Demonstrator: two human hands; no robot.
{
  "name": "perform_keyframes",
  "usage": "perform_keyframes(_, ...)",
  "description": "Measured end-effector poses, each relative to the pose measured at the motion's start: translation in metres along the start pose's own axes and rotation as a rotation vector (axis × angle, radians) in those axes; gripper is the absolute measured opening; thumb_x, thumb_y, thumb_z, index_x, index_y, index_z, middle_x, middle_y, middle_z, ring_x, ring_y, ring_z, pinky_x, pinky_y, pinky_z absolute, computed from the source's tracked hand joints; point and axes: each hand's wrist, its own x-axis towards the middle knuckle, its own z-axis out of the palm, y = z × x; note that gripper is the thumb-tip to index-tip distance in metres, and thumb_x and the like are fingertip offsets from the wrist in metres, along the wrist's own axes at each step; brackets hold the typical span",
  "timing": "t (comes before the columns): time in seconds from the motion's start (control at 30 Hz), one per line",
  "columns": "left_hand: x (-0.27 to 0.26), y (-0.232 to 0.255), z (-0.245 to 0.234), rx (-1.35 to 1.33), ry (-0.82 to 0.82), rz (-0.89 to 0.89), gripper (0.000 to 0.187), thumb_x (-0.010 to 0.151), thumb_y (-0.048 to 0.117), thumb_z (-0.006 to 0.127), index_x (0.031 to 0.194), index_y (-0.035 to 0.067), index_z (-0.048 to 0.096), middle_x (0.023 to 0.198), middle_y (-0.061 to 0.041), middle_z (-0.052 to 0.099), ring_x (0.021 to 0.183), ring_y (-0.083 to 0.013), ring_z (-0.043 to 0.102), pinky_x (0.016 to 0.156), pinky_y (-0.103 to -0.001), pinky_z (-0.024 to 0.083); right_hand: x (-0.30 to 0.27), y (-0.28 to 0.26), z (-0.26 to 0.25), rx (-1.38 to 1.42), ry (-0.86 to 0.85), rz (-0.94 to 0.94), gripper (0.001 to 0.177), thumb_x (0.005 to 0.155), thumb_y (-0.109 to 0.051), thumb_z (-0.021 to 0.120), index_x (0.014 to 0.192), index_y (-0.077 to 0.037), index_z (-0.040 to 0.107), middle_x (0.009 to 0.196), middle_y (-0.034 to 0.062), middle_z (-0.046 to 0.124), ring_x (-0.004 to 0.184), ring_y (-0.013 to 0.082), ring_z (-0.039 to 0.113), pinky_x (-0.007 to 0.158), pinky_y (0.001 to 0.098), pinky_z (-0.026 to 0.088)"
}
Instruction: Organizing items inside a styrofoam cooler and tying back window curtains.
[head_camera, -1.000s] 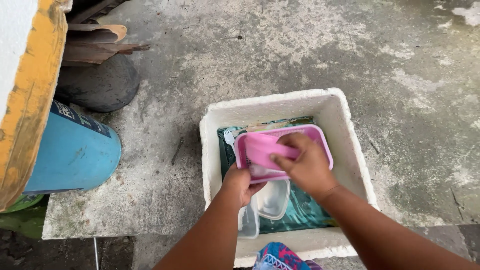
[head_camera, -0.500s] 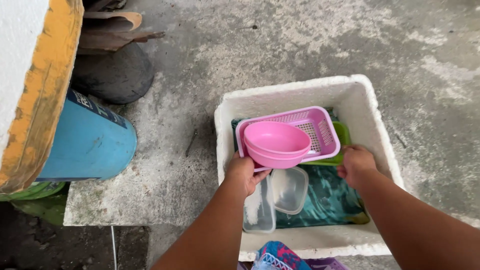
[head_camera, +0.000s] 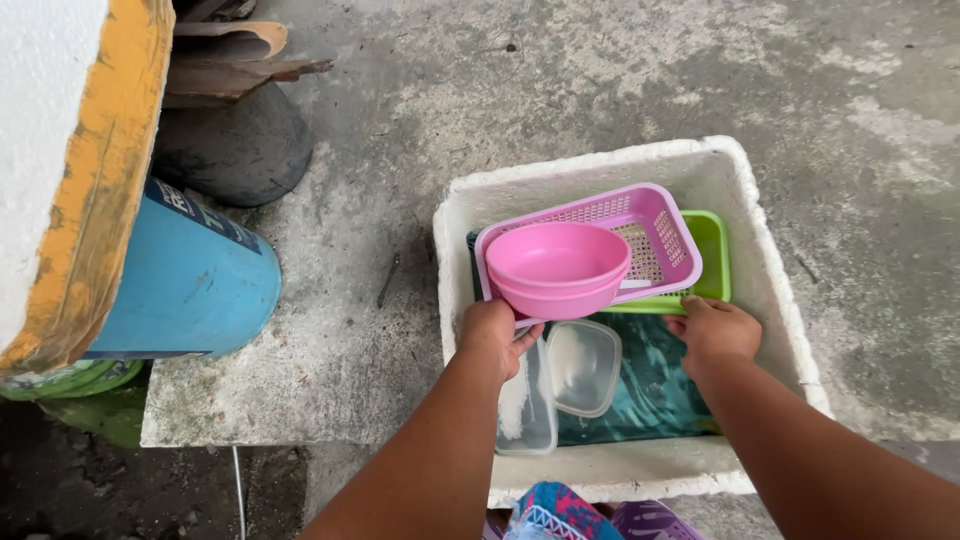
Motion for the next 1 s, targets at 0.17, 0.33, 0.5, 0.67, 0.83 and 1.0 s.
perform_keyframes(0.17,-0.020,0.018,0.017,0.006,-0.048,0.011,0.035,0.101,0.016,0.042,0.132,0.006,0.056,0.128,-0.013,0.060,0.116,-0.0301,0.059,0.105,-0.053,0.049,-0.037,-0.024,0.003,-0.098,-0.190,-0.151,0.016,0.100,-0.006,0.063,0.105,0.008,0.069,0.094,0.0177,0.075,0.073,0.0213,0.070,0.066,0.0310,0.056)
perform_keyframes(0.33,-0.024,0.036,0.008,0.045,-0.109,0.066,0.039,0.101,0.032,0.050,0.134,0.013,0.054,0.130,-0.006,0.057,0.120,-0.0268,0.050,0.112,-0.062,0.035,-0.086,-0.060,0.008,0.102,-0.560,-0.155,0.019,0.097,-0.003,0.063,0.114,0.001,0.067,0.106,0.0156,0.072,0.087,0.0246,0.066,0.074,0.0359,0.055)
perform_keyframes(0.5,-0.017,0.045,-0.002,-0.017,-0.097,0.144,0.041,0.098,0.036,0.053,0.130,0.012,0.060,0.124,-0.007,0.064,0.115,-0.0237,0.059,0.102,-0.059,0.047,-0.076,-0.048,0.012,0.421,-0.560,0.148,0.022,0.094,-0.013,0.053,0.109,0.002,0.059,0.107,0.0174,0.073,0.094,0.0308,0.075,0.080,0.0402,0.062)
perform_keyframes(0.67,-0.012,0.057,-0.014,-0.084,-0.106,0.202,0.039,0.098,0.037,0.053,0.130,0.015,0.060,0.124,-0.005,0.064,0.114,-0.0227,0.060,0.099,-0.056,0.051,-0.053,0.036,0.035,-0.095,-0.527,0.062,0.028,0.089,-0.011,0.063,0.112,0.005,0.065,0.103,0.0156,0.070,0.084,0.0305,0.073,0.072,0.0403,0.058)
perform_keyframes(0.83,0.001,0.061,-0.018,-0.123,-0.134,0.255,0.038,0.098,0.036,0.052,0.128,0.015,0.061,0.118,-0.006,0.066,0.106,-0.0223,0.061,0.098,-0.056,0.051,-0.113,0.082,0.068,-0.911,-0.685,-0.019,0.045,0.088,-0.036,0.081,0.107,0.001,0.067,0.099,0.0222,0.073,0.081,0.0297,0.068,0.069,0.0420,0.056)
perform_keyframes(1.0,0.006,0.062,-0.022,-0.153,-0.176,0.279,0.035,0.099,0.034,0.055,0.123,0.009,0.063,0.109,-0.007,0.066,0.099,-0.0212,0.060,0.096,-0.052,0.055,-0.071,0.112,0.087,-1.121,-0.570,-0.598,0.042,0.081,-0.029,0.081,0.106,0.001,0.068,0.100,0.0216,0.072,0.095,0.0365,0.069,0.083,0.0440,0.056)
